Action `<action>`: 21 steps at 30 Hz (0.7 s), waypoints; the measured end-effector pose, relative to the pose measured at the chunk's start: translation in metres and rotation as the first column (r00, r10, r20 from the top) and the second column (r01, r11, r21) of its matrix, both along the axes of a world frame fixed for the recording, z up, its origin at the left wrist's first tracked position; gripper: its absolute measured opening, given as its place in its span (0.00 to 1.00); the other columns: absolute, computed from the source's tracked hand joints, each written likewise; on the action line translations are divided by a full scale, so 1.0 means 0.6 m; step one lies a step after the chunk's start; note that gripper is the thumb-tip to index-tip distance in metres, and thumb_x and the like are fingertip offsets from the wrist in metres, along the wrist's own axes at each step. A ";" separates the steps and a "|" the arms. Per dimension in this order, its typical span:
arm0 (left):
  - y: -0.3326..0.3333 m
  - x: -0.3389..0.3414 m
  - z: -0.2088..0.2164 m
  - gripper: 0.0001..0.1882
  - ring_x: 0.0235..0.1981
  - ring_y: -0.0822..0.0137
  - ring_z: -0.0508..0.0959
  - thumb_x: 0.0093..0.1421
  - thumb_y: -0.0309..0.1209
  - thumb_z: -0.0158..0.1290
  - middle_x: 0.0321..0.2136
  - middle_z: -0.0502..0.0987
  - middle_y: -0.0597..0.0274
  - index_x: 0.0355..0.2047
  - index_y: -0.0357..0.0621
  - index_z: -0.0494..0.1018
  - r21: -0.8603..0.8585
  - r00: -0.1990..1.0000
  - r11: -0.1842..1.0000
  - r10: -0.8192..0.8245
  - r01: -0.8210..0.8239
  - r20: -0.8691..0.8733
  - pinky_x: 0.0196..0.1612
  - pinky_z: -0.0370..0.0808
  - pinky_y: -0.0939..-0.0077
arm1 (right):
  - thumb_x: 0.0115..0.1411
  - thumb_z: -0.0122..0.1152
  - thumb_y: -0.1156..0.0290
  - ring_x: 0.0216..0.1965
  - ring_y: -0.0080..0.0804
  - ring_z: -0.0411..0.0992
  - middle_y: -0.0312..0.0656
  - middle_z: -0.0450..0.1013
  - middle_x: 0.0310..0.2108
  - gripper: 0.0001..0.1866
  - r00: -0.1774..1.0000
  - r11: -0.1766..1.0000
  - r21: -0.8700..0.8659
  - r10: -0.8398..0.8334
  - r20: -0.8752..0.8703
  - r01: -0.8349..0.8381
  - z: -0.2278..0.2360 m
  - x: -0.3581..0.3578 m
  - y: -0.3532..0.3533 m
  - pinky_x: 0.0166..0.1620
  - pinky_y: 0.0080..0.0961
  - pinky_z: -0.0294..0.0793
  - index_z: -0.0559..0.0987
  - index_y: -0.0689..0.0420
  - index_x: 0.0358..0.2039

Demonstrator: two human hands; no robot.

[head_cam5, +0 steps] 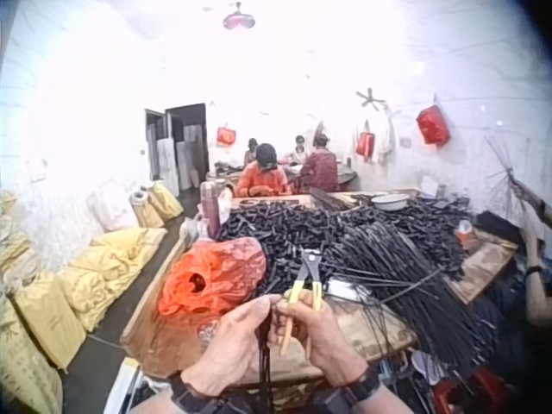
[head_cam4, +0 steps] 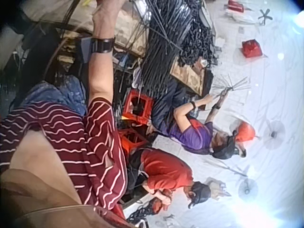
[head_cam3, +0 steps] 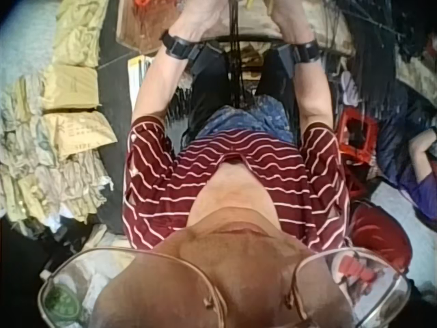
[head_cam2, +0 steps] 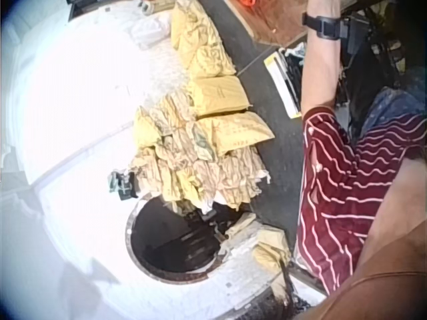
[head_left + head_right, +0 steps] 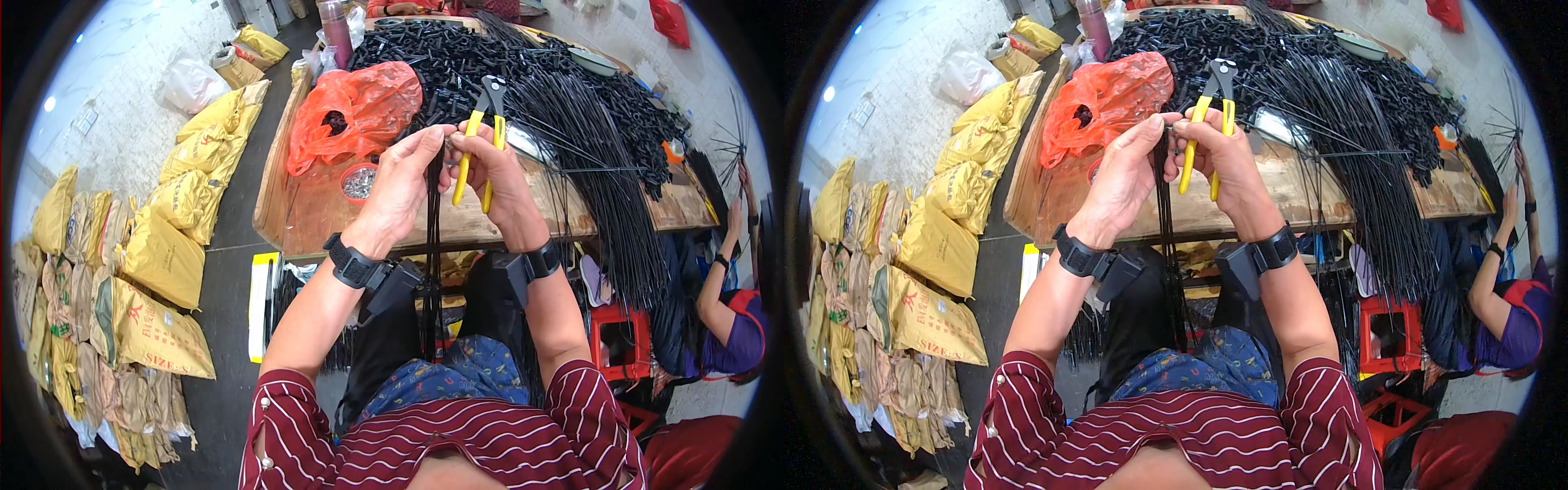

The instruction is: Assembling and trimming black plastic components for umbrella ribs at a factory workstation.

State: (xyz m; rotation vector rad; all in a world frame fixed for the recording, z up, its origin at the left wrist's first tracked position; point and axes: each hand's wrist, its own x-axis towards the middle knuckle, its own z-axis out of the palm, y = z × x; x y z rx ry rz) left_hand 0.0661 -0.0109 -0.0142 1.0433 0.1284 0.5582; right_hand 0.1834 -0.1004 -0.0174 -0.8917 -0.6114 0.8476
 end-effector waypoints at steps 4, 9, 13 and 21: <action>0.002 -0.003 -0.004 0.19 0.26 0.78 0.72 0.67 0.39 0.46 0.29 0.73 0.67 0.48 0.36 0.71 0.030 1.000 1.000 -0.004 0.004 0.021 0.29 0.68 0.83 | 0.56 0.59 0.74 0.27 0.20 0.71 0.36 0.72 0.28 0.10 1.000 1.000 -0.001 0.019 0.007 -0.019 -0.001 -0.002 0.002 0.30 0.19 0.75 0.72 0.57 0.38; -0.002 -0.002 -0.001 0.19 0.24 0.78 0.71 0.67 0.40 0.46 0.28 0.73 0.68 0.47 0.37 0.72 0.016 1.000 1.000 0.012 -0.012 0.012 0.28 0.67 0.83 | 0.56 0.59 0.75 0.28 0.21 0.71 0.36 0.72 0.29 0.10 0.999 0.999 0.015 0.032 0.021 -0.032 0.006 -0.006 -0.001 0.31 0.20 0.75 0.72 0.58 0.39; -0.002 -0.005 0.000 0.19 0.23 0.78 0.70 0.67 0.41 0.46 0.27 0.72 0.69 0.46 0.36 0.72 0.003 1.000 1.000 0.014 -0.014 0.009 0.28 0.67 0.84 | 0.56 0.59 0.76 0.28 0.21 0.71 0.36 0.72 0.30 0.10 0.997 0.997 0.018 0.072 0.011 -0.073 0.005 -0.006 -0.002 0.31 0.20 0.76 0.72 0.59 0.39; 0.003 -0.008 -0.005 0.20 0.27 0.76 0.72 0.66 0.42 0.46 0.29 0.73 0.67 0.48 0.36 0.71 0.038 0.999 0.999 -0.023 0.022 0.028 0.31 0.68 0.82 | 0.57 0.59 0.74 0.28 0.19 0.71 0.35 0.72 0.29 0.10 0.996 0.997 0.010 0.083 -0.024 -0.083 -0.004 -0.003 0.000 0.33 0.17 0.75 0.73 0.59 0.39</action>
